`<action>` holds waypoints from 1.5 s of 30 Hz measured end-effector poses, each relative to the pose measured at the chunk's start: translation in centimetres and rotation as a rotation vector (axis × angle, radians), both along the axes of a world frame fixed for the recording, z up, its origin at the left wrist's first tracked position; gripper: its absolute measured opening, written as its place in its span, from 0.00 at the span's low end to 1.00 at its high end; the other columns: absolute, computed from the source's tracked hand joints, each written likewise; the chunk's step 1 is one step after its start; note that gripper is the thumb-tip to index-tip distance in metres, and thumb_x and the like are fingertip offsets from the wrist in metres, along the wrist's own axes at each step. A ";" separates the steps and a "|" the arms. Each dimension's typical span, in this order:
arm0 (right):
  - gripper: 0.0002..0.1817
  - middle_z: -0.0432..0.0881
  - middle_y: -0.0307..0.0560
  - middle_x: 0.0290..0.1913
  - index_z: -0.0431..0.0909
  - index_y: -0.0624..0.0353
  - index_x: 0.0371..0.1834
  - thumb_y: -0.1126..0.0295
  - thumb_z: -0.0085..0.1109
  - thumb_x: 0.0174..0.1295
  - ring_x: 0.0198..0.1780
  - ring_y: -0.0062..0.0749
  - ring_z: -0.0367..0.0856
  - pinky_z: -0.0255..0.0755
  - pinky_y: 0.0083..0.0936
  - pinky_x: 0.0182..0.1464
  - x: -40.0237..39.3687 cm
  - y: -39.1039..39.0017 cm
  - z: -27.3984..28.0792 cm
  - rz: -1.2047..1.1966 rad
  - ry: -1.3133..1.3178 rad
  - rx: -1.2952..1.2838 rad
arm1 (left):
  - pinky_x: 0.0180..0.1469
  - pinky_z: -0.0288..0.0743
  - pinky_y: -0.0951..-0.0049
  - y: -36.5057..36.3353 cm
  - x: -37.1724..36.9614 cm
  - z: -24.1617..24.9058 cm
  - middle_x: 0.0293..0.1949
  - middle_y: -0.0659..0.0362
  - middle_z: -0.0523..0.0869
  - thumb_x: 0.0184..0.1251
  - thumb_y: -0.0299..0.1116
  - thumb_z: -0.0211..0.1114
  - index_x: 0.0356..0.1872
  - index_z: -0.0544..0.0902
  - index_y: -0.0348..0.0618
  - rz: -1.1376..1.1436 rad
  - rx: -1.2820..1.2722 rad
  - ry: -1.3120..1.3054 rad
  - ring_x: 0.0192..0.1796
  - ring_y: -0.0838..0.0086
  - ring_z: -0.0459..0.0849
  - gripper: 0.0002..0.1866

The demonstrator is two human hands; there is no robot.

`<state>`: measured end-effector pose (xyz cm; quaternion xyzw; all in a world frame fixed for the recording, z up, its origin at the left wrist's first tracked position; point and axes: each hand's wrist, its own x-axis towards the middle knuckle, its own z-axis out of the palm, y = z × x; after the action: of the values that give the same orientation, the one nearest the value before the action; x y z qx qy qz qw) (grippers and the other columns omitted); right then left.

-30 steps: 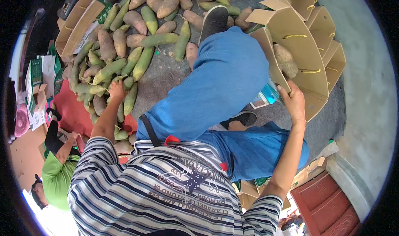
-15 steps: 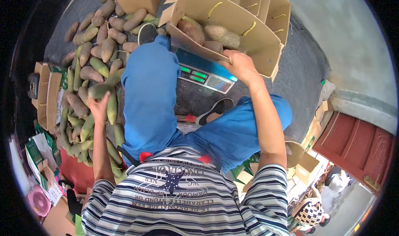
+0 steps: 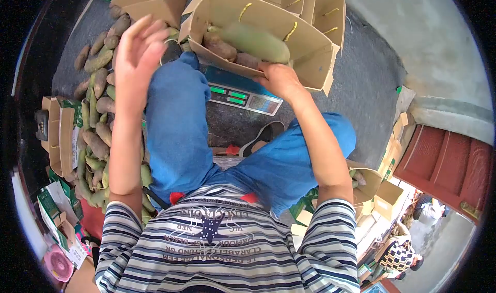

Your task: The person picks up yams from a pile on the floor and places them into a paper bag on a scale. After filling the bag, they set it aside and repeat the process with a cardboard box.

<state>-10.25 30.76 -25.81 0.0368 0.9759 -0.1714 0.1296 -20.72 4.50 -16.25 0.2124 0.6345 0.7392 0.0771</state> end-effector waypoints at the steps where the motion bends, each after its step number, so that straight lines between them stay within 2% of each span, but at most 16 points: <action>1: 0.14 0.81 0.55 0.36 0.74 0.58 0.36 0.58 0.58 0.57 0.43 0.51 0.78 0.71 0.42 0.45 0.0 0.1 -0.1 0.005 -0.018 0.004 | 0.55 0.71 0.72 -1.1 0.1 -0.5 0.56 0.50 0.73 0.60 0.33 0.66 0.59 0.67 0.36 0.035 -0.064 -0.038 0.55 0.70 0.75 0.28; 5: 0.14 0.81 0.55 0.37 0.75 0.58 0.36 0.58 0.58 0.57 0.44 0.51 0.78 0.71 0.42 0.44 -0.3 0.1 0.4 -0.011 -0.002 0.001 | 0.53 0.71 0.75 -7.9 -0.5 -6.9 0.49 0.56 0.79 0.64 0.34 0.63 0.53 0.73 0.37 0.116 -0.320 -0.142 0.51 0.75 0.77 0.19; 8: 0.15 0.81 0.55 0.37 0.75 0.57 0.38 0.57 0.58 0.57 0.44 0.51 0.78 0.71 0.42 0.44 -0.5 0.1 0.3 0.020 -0.011 0.009 | 0.49 0.72 0.75 -15.0 0.3 -15.6 0.45 0.56 0.81 0.64 0.34 0.63 0.49 0.74 0.38 0.120 -0.507 -0.120 0.46 0.76 0.79 0.16; 10: 0.15 0.81 0.55 0.37 0.75 0.56 0.39 0.57 0.58 0.57 0.44 0.51 0.78 0.71 0.42 0.44 -0.5 0.3 0.5 0.015 -0.029 0.002 | 0.45 0.74 0.76 -20.2 1.6 -21.8 0.39 0.56 0.82 0.63 0.33 0.63 0.47 0.75 0.36 0.149 -0.671 -0.219 0.42 0.76 0.80 0.15; 12: 0.16 0.81 0.55 0.38 0.75 0.56 0.40 0.56 0.58 0.58 0.44 0.51 0.78 0.72 0.42 0.44 -0.4 0.6 0.4 0.016 -0.013 0.031 | 0.44 0.75 0.73 -25.0 3.9 -27.4 0.36 0.52 0.83 0.59 0.35 0.66 0.46 0.76 0.35 0.220 -0.854 -0.272 0.39 0.71 0.82 0.18; 15: 0.16 0.80 0.55 0.37 0.74 0.56 0.40 0.55 0.57 0.59 0.43 0.52 0.78 0.71 0.43 0.42 -0.5 0.1 0.6 0.023 -0.014 0.021 | 0.51 0.72 0.63 -31.6 8.5 -32.8 0.42 0.44 0.81 0.54 0.41 0.67 0.48 0.76 0.34 0.292 -1.240 -0.272 0.48 0.55 0.80 0.24; 17: 0.15 0.80 0.56 0.32 0.74 0.58 0.36 0.56 0.57 0.59 0.40 0.54 0.78 0.69 0.42 0.39 -0.8 -0.8 1.3 0.020 -0.020 -0.013 | 0.56 0.70 0.60 -33.6 11.4 -33.1 0.49 0.40 0.77 0.52 0.44 0.66 0.50 0.74 0.35 0.378 -1.429 -0.392 0.53 0.50 0.76 0.28; 19: 0.15 0.80 0.59 0.34 0.76 0.59 0.36 0.57 0.57 0.59 0.40 0.54 0.78 0.70 0.40 0.40 -0.9 -1.6 1.7 -0.067 -0.020 -0.049 | 0.58 0.69 0.61 -34.7 13.5 -33.1 0.54 0.40 0.73 0.49 0.47 0.67 0.53 0.72 0.35 0.461 -1.516 -0.603 0.56 0.49 0.74 0.32; 22: 0.16 0.80 0.61 0.36 0.77 0.59 0.38 0.57 0.57 0.59 0.41 0.55 0.78 0.70 0.39 0.42 -1.0 -1.8 1.6 -0.084 -0.033 -0.007 | 0.59 0.69 0.60 -36.8 16.9 -34.2 0.53 0.41 0.75 0.48 0.48 0.67 0.52 0.71 0.35 0.485 -1.584 -0.787 0.56 0.51 0.75 0.33; 25: 0.16 0.81 0.58 0.35 0.78 0.58 0.40 0.57 0.59 0.58 0.39 0.50 0.79 0.70 0.37 0.41 -0.9 -2.0 1.4 -0.116 -0.030 -0.066 | 0.57 0.71 0.60 -38.1 19.1 -35.7 0.51 0.43 0.77 0.44 0.47 0.72 0.53 0.69 0.34 0.326 -1.601 -0.876 0.55 0.53 0.77 0.37; 29: 0.16 0.81 0.55 0.35 0.79 0.56 0.42 0.56 0.59 0.58 0.38 0.46 0.80 0.70 0.35 0.41 -1.0 -2.2 1.4 -0.145 -0.046 -0.078 | 0.55 0.72 0.61 -36.8 20.1 -35.4 0.52 0.45 0.76 0.43 0.46 0.74 0.54 0.69 0.38 0.318 -1.623 -0.864 0.55 0.55 0.77 0.38; 32: 0.16 0.82 0.55 0.36 0.79 0.56 0.43 0.56 0.59 0.58 0.39 0.46 0.80 0.71 0.35 0.42 -0.9 -2.0 1.2 -0.119 -0.029 -0.060 | 0.54 0.73 0.60 -35.2 19.8 -34.6 0.53 0.48 0.74 0.43 0.45 0.74 0.54 0.68 0.42 0.360 -1.738 -0.778 0.56 0.55 0.75 0.37; 35: 0.17 0.82 0.55 0.37 0.79 0.56 0.43 0.56 0.59 0.58 0.40 0.47 0.81 0.71 0.35 0.42 -0.9 -2.3 1.2 -0.115 0.005 -0.036 | 0.54 0.73 0.61 -32.7 18.5 -32.4 0.54 0.50 0.73 0.42 0.43 0.75 0.56 0.67 0.46 0.222 -1.857 -0.826 0.56 0.54 0.74 0.37; 38: 0.17 0.82 0.56 0.38 0.80 0.56 0.43 0.55 0.59 0.58 0.40 0.48 0.81 0.71 0.36 0.42 -1.0 -2.0 1.1 -0.138 -0.038 -0.046 | 0.54 0.73 0.59 -32.6 18.8 -33.6 0.52 0.50 0.74 0.41 0.41 0.75 0.57 0.65 0.45 0.276 -1.822 -0.801 0.56 0.55 0.75 0.39; 42: 0.19 0.80 0.56 0.33 0.79 0.56 0.38 0.51 0.58 0.57 0.39 0.53 0.79 0.70 0.42 0.41 -0.8 -0.7 0.4 -0.063 -0.006 0.010 | 0.54 0.73 0.58 -31.9 19.1 -34.4 0.52 0.46 0.74 0.40 0.39 0.75 0.55 0.64 0.39 0.187 -1.653 -0.679 0.55 0.55 0.75 0.40; 45: 0.19 0.81 0.55 0.35 0.79 0.56 0.38 0.50 0.57 0.57 0.41 0.51 0.79 0.71 0.42 0.44 -0.8 -0.8 0.8 -0.098 -0.034 0.030 | 0.52 0.72 0.60 -30.3 17.3 -34.3 0.50 0.45 0.75 0.41 0.39 0.74 0.54 0.65 0.37 0.282 -1.498 -0.455 0.53 0.52 0.76 0.38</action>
<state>-11.01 29.97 -25.02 0.0893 0.9731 -0.1620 0.1372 -3.45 -25.83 -50.50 -0.1345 0.9523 0.1439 0.2330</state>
